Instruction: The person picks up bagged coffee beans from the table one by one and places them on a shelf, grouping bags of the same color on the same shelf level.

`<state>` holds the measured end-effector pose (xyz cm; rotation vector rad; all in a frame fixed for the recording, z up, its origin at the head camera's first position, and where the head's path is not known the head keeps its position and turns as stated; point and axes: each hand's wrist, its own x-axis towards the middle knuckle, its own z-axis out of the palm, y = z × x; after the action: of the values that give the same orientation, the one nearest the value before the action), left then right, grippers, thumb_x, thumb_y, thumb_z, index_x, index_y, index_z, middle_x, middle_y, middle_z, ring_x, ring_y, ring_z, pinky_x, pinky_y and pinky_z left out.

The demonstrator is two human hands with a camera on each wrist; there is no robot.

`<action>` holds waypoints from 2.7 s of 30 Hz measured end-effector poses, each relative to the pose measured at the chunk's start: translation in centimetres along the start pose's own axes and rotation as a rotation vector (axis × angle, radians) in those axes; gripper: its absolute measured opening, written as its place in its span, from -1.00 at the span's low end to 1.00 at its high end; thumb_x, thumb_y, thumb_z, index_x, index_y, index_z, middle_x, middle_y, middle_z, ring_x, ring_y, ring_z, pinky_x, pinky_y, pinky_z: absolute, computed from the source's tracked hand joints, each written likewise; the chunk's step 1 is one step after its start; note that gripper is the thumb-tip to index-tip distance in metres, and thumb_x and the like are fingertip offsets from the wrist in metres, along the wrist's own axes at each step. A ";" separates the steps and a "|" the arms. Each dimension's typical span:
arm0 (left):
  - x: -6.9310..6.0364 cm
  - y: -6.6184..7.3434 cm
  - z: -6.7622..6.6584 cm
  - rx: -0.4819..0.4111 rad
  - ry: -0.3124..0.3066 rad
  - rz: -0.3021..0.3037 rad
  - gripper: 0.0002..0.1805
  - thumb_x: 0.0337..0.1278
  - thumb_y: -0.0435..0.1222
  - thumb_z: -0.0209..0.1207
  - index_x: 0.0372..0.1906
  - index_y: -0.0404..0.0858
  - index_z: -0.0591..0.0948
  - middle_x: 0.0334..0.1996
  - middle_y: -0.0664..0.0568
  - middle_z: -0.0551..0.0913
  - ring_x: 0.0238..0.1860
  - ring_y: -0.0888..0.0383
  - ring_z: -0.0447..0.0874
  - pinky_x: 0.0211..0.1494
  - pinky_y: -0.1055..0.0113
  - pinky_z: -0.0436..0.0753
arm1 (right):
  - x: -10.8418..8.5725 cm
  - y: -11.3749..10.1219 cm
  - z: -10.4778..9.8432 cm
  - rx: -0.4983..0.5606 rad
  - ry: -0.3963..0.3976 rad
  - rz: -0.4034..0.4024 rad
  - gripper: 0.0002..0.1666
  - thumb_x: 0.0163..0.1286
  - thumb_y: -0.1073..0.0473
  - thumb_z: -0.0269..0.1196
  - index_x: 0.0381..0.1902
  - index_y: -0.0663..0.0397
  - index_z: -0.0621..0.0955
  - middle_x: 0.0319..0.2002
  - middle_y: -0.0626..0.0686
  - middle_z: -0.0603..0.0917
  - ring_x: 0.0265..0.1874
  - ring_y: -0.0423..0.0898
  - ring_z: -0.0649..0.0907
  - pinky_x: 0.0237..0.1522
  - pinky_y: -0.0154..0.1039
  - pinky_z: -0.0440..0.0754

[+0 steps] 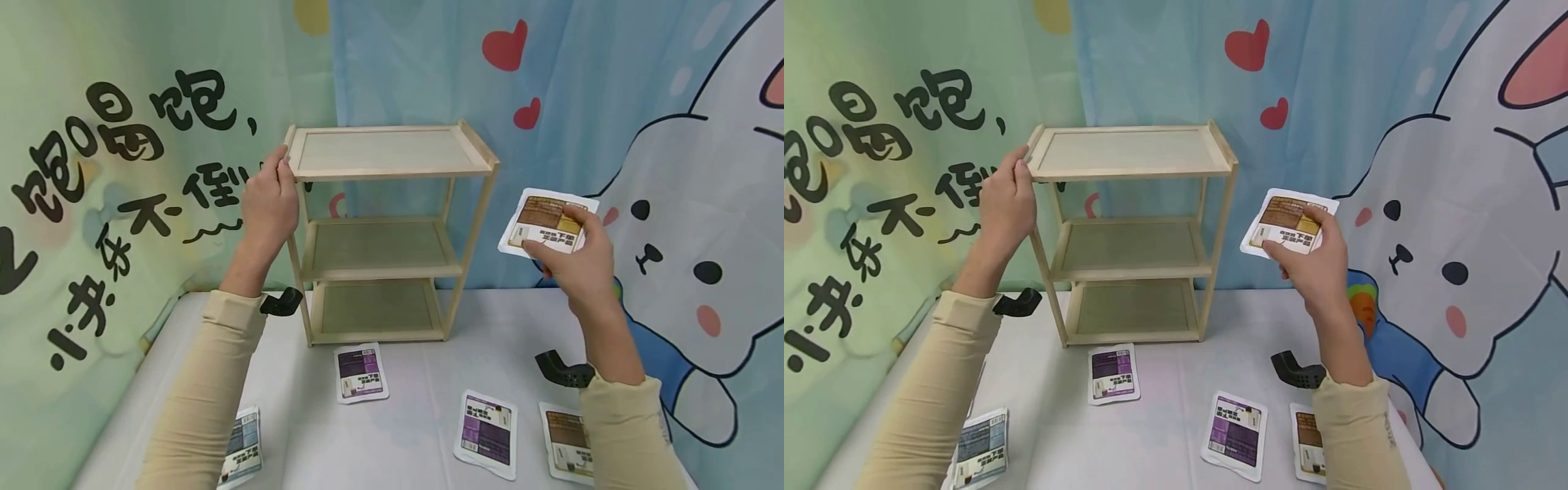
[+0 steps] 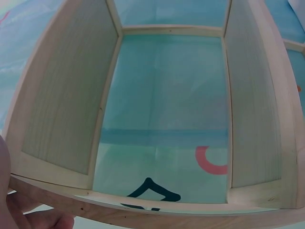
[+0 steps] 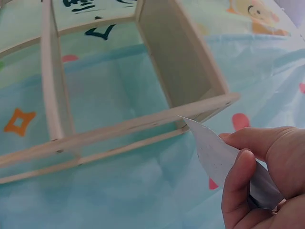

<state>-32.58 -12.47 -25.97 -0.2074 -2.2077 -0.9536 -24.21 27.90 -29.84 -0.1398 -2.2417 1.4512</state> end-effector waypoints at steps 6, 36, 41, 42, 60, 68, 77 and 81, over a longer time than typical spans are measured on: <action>0.0 0.0 0.1 0.003 -0.007 -0.003 -0.49 0.53 -0.13 -0.29 0.36 -0.24 0.42 -0.07 -0.29 0.65 -0.31 -0.16 0.59 -0.30 0.00 0.47 | -0.1 -2.0 -0.3 0.004 0.002 -0.007 -0.01 0.22 0.12 0.41 0.50 -0.08 0.15 0.24 0.13 0.28 -0.43 -0.19 0.53 -0.51 -0.44 0.57; 0.1 -0.3 0.2 -0.015 0.002 0.016 -0.49 0.54 -0.14 -0.31 0.36 -0.23 0.42 -0.06 -0.30 0.64 -0.44 -0.17 0.51 -0.39 0.04 0.37 | 2.1 -15.4 5.4 0.116 -0.187 -0.122 -0.03 0.13 0.15 0.47 0.43 -0.05 0.24 0.14 0.07 0.33 -0.46 -0.10 0.51 -0.53 -0.39 0.54; 0.1 -0.3 0.3 -0.013 0.005 0.012 -0.49 0.54 -0.13 -0.31 0.36 -0.22 0.42 -0.12 -0.29 0.65 -0.45 -0.15 0.50 -0.40 0.05 0.36 | 2.7 -16.9 7.3 0.165 -0.251 -0.116 -0.06 0.12 0.20 0.47 0.40 -0.01 0.27 0.08 0.07 0.36 -0.56 -0.10 0.48 -0.55 -0.37 0.53; 0.0 -0.3 0.3 -0.014 0.006 0.010 -0.49 0.54 -0.13 -0.31 0.36 -0.22 0.42 -0.19 -0.29 0.66 -0.47 -0.14 0.48 -0.41 0.06 0.35 | 2.9 -17.1 7.7 0.170 -0.263 -0.113 -0.06 0.12 0.20 0.48 0.40 -0.01 0.27 0.08 0.07 0.36 -0.56 -0.09 0.48 -0.55 -0.37 0.53; 0.1 -0.4 0.7 0.002 0.008 0.013 -0.47 0.54 -0.11 -0.33 0.37 -0.21 0.41 -0.52 -0.17 0.51 -0.53 -0.08 0.41 -0.42 0.09 0.38 | 5.4 -19.8 14.4 0.264 -0.478 -0.086 -0.11 0.15 0.34 0.41 0.40 0.03 0.27 0.03 0.12 0.41 -0.59 -0.08 0.45 -0.54 -0.33 0.47; 0.0 -0.7 0.5 -0.005 0.037 -0.004 -0.50 0.54 -0.12 -0.29 0.33 -0.23 0.44 -0.15 -0.28 0.66 -0.30 -0.14 0.56 -0.25 -0.02 0.48 | 6.0 -20.8 17.7 0.200 -0.580 -0.011 -0.16 0.17 0.26 0.41 0.37 0.06 0.31 -0.02 0.13 0.50 -0.55 -0.09 0.46 -0.49 -0.32 0.48; 0.1 -0.6 0.5 -0.022 0.028 -0.006 -0.49 0.54 -0.12 -0.31 0.34 -0.25 0.43 -0.23 -0.27 0.65 -0.38 -0.11 0.51 -0.31 0.04 0.43 | 6.2 -21.3 19.3 0.164 -0.634 0.044 -0.22 0.23 0.22 0.38 0.36 0.06 0.32 -0.04 0.11 0.52 -0.56 -0.11 0.45 -0.50 -0.34 0.46; 0.2 -0.5 0.6 -0.026 0.038 -0.008 -0.50 0.53 -0.13 -0.29 0.34 -0.24 0.44 -0.16 -0.28 0.65 -0.33 -0.14 0.54 -0.26 0.01 0.46 | 6.3 -21.1 19.8 0.184 -0.639 0.058 -0.24 0.26 0.21 0.36 0.36 0.07 0.31 0.00 0.11 0.50 -0.57 -0.12 0.43 -0.50 -0.34 0.44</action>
<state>-33.21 -12.39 -26.43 -0.1907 -2.1645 -0.9833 -34.89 4.16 -15.73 0.3738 -2.5724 1.9276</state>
